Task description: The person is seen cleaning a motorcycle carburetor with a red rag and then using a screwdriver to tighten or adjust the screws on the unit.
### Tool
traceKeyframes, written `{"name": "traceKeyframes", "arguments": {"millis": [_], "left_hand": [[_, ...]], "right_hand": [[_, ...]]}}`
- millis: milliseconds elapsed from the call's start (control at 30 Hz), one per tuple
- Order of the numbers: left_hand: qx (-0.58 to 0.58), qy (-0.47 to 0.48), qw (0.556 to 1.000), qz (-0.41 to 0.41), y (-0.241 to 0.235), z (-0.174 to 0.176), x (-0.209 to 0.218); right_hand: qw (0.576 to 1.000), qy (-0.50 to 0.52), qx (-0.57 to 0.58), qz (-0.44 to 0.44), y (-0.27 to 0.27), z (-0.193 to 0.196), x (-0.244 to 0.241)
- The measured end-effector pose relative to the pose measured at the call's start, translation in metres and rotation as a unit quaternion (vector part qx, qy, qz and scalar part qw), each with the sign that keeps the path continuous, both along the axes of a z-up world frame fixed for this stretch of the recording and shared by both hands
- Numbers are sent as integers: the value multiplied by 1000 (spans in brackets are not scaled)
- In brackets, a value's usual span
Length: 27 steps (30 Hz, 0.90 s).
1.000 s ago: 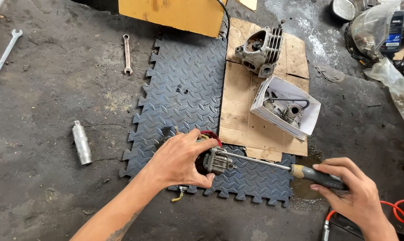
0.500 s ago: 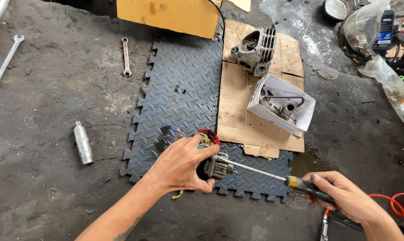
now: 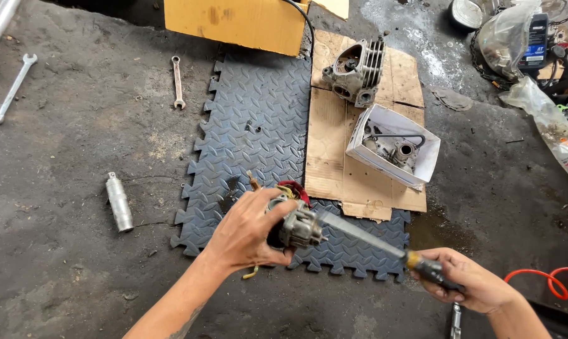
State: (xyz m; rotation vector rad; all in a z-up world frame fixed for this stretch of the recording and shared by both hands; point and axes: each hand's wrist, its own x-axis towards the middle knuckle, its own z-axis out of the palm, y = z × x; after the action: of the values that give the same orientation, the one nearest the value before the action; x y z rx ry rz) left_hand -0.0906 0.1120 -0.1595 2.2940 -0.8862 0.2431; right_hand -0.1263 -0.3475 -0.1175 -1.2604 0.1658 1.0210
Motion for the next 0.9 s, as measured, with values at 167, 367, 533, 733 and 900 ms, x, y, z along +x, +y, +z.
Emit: {"name": "traceKeyframes", "arguments": {"millis": [167, 367, 533, 733, 900], "left_hand": [[-59, -27, 997, -38, -11, -30, -2], [-101, -164, 979, -62, -38, -3, -12], [-87, -178, 979, -51, -35, -4, -14], [-206, -129, 969, 48, -54, -9, -17], [-617, 501, 594, 124, -81, 11, -33]], "right_hand": [[974, -87, -119, -172, 77, -19, -9], [960, -114, -153, -206, 170, -16, -7], [957, -93, 2, -274, 174, -34, -7], [940, -118, 33, -318, 178, -40, -1], [906, -283, -176, -262, 192, -16, -3]]}}
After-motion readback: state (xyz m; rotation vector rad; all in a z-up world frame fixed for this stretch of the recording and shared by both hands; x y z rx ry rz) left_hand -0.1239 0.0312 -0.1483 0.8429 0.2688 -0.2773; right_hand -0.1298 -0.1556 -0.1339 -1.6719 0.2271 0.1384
